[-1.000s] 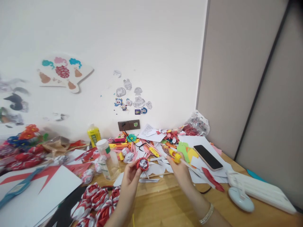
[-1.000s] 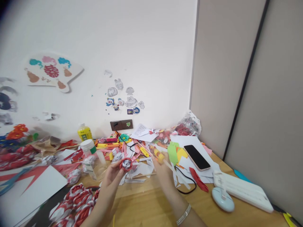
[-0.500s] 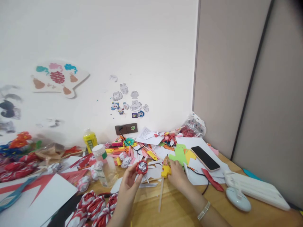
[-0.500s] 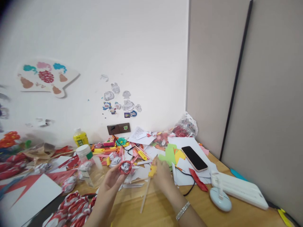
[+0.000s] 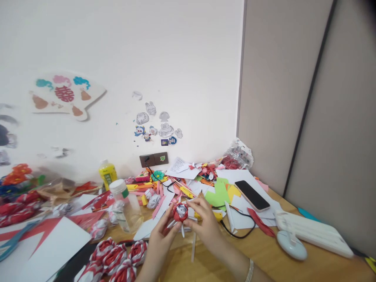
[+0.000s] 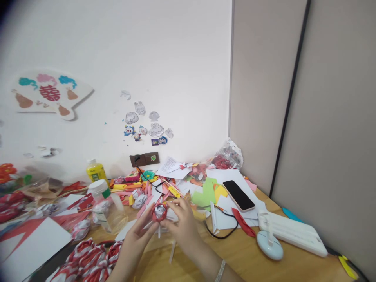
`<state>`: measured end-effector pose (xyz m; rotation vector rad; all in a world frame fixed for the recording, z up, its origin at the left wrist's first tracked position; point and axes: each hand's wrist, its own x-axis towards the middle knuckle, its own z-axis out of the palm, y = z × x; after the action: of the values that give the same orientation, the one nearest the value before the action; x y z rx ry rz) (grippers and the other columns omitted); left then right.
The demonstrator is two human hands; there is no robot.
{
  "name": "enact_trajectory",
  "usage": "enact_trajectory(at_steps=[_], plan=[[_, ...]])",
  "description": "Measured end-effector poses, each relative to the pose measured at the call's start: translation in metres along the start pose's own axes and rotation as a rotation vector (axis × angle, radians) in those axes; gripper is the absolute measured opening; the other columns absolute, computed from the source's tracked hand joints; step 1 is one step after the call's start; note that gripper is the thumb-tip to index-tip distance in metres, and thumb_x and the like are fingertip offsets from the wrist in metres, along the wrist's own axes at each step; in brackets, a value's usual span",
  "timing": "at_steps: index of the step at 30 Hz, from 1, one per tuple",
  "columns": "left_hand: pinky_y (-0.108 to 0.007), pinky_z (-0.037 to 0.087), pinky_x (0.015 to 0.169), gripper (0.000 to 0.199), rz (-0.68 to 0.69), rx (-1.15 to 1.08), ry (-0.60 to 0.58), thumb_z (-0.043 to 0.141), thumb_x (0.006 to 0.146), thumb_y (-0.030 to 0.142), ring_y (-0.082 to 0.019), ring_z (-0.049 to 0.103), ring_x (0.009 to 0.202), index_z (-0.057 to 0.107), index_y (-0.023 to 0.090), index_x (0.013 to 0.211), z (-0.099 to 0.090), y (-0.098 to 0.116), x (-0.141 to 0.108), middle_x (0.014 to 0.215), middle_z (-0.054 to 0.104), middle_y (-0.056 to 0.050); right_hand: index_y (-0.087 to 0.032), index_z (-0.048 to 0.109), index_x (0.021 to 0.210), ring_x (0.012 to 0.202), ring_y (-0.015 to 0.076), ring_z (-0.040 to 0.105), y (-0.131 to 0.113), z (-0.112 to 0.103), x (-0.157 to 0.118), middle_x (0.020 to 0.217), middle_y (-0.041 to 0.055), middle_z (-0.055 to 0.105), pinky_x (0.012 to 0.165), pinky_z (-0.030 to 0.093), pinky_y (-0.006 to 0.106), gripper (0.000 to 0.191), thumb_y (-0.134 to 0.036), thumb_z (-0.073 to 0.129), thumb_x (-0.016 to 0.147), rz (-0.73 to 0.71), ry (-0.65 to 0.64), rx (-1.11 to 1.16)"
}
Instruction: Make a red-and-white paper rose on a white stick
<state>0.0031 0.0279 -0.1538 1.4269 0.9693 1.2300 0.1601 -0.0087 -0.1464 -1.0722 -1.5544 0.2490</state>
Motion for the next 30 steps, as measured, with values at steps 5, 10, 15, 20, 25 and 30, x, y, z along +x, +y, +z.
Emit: enact_trajectory(at_steps=[5, 10, 15, 20, 25, 30], plan=[[-0.037, 0.047, 0.096, 0.051, 0.06, 0.042, -0.01, 0.074, 0.062, 0.041, -0.028, 0.054, 0.117, 0.066, 0.025, 0.11, 0.0, -0.002, -0.001, 0.124, 0.062, -0.005, -0.027, 0.065, 0.11, 0.095, 0.0208, 0.055, -0.001, 0.002, 0.0, 0.097, 0.0043, 0.058, 0.085, 0.046, 0.035, 0.036, -0.018, 0.07, 0.075, -0.051, 0.019, 0.032], [-0.036, 0.051, 0.091, 0.046, 0.076, 0.041, -0.003, 0.072, 0.065, 0.042, -0.026, 0.058, 0.112, 0.067, 0.025, 0.107, 0.003, 0.001, -0.006, 0.118, 0.066, -0.003, -0.027, 0.067, 0.107, 0.09, 0.0197, 0.055, 0.001, 0.005, -0.003, 0.093, 0.0037, 0.059, 0.081, 0.046, 0.033, 0.032, -0.02, 0.07, 0.076, -0.062, 0.066, 0.016], [-0.037, 0.05, 0.092, 0.041, 0.151, 0.074, 0.029, 0.074, 0.062, 0.041, -0.026, 0.061, 0.108, 0.071, 0.025, 0.1, 0.002, 0.001, -0.006, 0.112, 0.069, -0.005, -0.028, 0.068, 0.105, 0.089, 0.0196, 0.056, 0.001, 0.005, -0.003, 0.091, 0.0033, 0.06, 0.08, 0.046, 0.033, 0.027, -0.023, 0.068, 0.078, -0.075, 0.047, 0.007], [-0.041, 0.042, 0.101, 0.044, 0.211, 0.16, 0.044, 0.072, 0.065, 0.041, -0.028, 0.055, 0.117, 0.068, 0.026, 0.106, -0.002, 0.0, -0.004, 0.118, 0.066, -0.006, -0.03, 0.058, 0.121, 0.095, 0.0201, 0.055, 0.001, 0.003, -0.003, 0.099, 0.004, 0.059, 0.085, 0.046, 0.034, 0.041, -0.028, 0.065, 0.081, -0.072, 0.013, 0.023], [-0.042, 0.037, 0.104, 0.057, 0.187, 0.118, -0.035, 0.066, 0.072, 0.043, -0.028, 0.044, 0.127, 0.055, 0.025, 0.125, 0.001, -0.005, -0.007, 0.134, 0.053, -0.007, -0.029, 0.05, 0.129, 0.092, 0.0205, 0.054, 0.004, 0.003, -0.004, 0.098, 0.0055, 0.059, 0.081, 0.047, 0.035, 0.043, -0.028, 0.056, 0.087, -0.204, -0.008, -0.053], [-0.043, 0.037, 0.104, 0.05, 0.227, 0.179, -0.035, 0.064, 0.072, 0.042, -0.029, 0.047, 0.125, 0.061, 0.024, 0.119, 0.004, -0.008, -0.01, 0.129, 0.058, -0.009, -0.028, 0.05, 0.129, 0.088, 0.0206, 0.055, 0.005, 0.003, -0.005, 0.096, 0.0057, 0.061, 0.078, 0.047, 0.034, 0.04, -0.025, 0.053, 0.089, -0.273, -0.021, -0.111]])
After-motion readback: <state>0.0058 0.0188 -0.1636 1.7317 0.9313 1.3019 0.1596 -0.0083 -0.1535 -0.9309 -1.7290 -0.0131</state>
